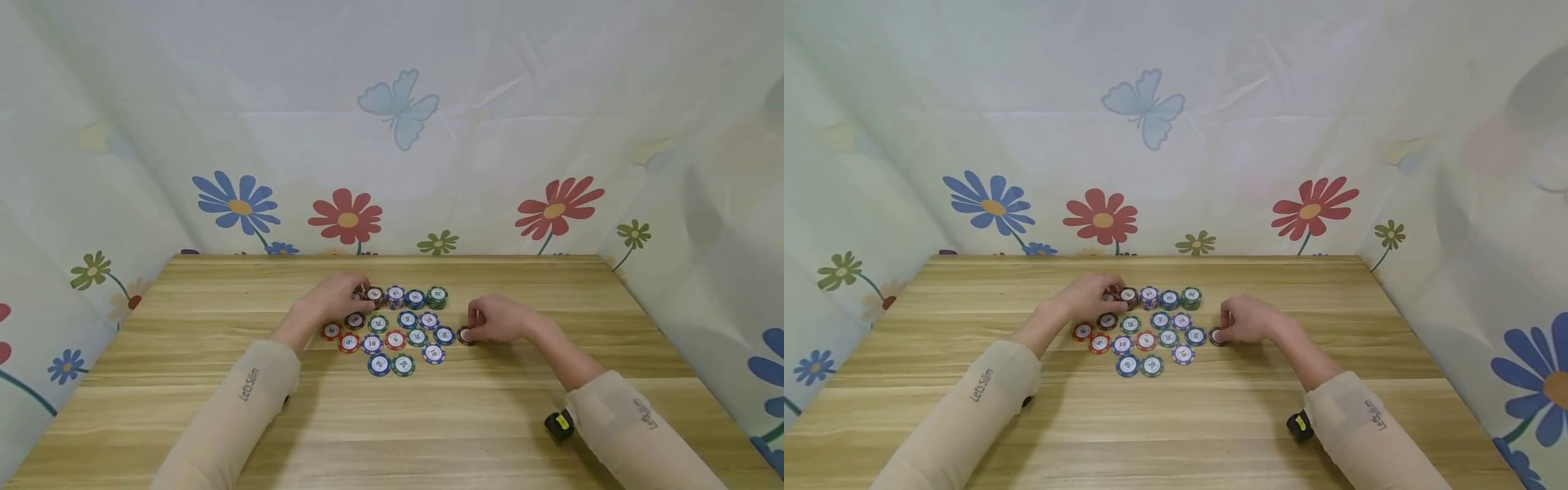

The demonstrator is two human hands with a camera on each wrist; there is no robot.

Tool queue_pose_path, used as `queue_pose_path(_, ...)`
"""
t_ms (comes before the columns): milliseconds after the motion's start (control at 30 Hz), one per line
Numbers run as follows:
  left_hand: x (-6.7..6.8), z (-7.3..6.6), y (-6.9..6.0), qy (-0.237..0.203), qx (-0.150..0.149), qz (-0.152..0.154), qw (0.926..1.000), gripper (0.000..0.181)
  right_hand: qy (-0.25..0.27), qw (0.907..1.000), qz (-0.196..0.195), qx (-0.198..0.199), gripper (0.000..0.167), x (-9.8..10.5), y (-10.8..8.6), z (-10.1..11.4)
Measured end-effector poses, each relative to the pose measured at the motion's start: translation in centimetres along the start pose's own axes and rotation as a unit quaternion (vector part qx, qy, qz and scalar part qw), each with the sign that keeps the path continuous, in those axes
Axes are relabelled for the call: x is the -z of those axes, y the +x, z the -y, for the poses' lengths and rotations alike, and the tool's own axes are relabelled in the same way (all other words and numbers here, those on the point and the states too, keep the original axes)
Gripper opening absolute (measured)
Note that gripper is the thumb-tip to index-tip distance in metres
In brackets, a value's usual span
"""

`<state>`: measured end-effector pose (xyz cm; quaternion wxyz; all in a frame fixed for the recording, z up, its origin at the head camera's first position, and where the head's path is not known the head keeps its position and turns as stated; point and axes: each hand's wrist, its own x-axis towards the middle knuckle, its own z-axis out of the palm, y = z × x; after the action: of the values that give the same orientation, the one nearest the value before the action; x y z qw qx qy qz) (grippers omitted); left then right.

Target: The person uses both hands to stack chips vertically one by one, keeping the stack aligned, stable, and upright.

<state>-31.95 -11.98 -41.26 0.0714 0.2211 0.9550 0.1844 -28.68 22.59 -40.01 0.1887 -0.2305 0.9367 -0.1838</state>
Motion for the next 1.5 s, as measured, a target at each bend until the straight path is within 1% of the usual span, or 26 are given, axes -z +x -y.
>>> queue_pose_path(233,0.1,0.0,-0.1,0.0,-0.002,0.0,1.0,0.035,-0.007,0.9998,0.007,0.015,0.037,0.2,-0.2,0.2)
queue_pose_path(400,0.2,0.0,-0.1,0.001,-0.009,-0.005,0.9999,0.035,-0.016,0.9997,0.003,0.018,0.034,0.1,0.0,0.4)
queue_pose_path(600,0.2,0.0,-0.2,-0.001,-0.004,-0.006,1.0,0.035,-0.028,0.9994,0.004,0.019,0.029,-0.2,0.0,0.6)
queue_pose_path(733,0.1,0.1,-0.2,-0.001,-0.009,-0.006,0.9999,0.036,-0.033,0.999,-0.001,0.029,0.028,-0.3,0.0,0.4)
queue_pose_path(833,0.0,0.2,-0.1,0.001,-0.012,-0.004,0.9999,0.036,-0.033,0.9987,-0.014,0.037,0.028,-0.4,0.1,0.1)
queue_pose_path(967,-0.1,0.3,0.1,0.002,-0.009,-0.002,1.0,0.037,-0.027,0.998,-0.041,0.039,0.03,-0.3,0.2,-0.1)
queue_pose_path(1133,-0.1,0.2,-0.1,-0.002,-0.01,-0.002,0.9999,0.038,-0.016,0.9956,-0.08,0.045,0.031,-0.2,0.4,0.4)
queue_pose_path(1233,0.1,0.1,-0.2,-0.002,-0.01,-0.002,0.9999,0.037,-0.013,0.9939,-0.097,0.05,0.031,0.0,0.5,1.0)
queue_pose_path(1367,0.2,0.1,-0.3,0.001,-0.016,-0.004,0.9999,0.036,-0.023,0.9924,-0.11,0.05,0.033,0.1,0.7,1.3)
queue_pose_path(1500,0.2,0.1,-0.2,-0.003,-0.016,-0.004,0.9999,0.037,-0.047,0.9908,-0.116,0.053,0.034,0.1,0.7,1.2)
